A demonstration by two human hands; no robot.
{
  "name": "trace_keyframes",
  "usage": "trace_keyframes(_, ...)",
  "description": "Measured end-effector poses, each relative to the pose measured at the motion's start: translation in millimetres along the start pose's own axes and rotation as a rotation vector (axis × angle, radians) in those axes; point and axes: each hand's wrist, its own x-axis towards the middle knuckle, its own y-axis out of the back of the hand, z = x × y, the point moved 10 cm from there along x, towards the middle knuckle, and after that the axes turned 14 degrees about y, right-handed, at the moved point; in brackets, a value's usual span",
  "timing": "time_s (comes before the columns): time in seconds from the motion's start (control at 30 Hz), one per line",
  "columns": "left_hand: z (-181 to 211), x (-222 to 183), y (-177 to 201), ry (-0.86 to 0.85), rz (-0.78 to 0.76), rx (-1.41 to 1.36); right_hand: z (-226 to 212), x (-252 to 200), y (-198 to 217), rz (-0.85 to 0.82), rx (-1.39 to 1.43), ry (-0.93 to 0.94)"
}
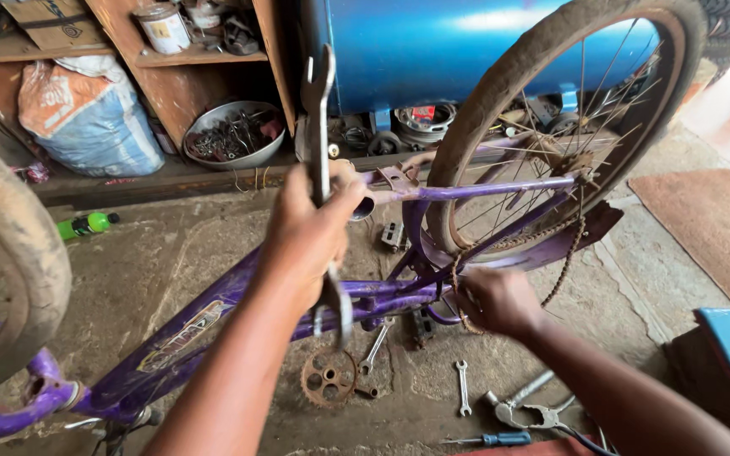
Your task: The person is repairing a bicycle frame by using wrenches and a hammer to remove a metal post from the frame, then re-inserting and securing components with the tools.
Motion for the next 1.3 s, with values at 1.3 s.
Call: trace_keyframes(1.3,-48.2,-14.3,23.5,0.176,-0.022,-0.176,-23.3,117.1,180.5,-0.739,-0.021,-0.112)
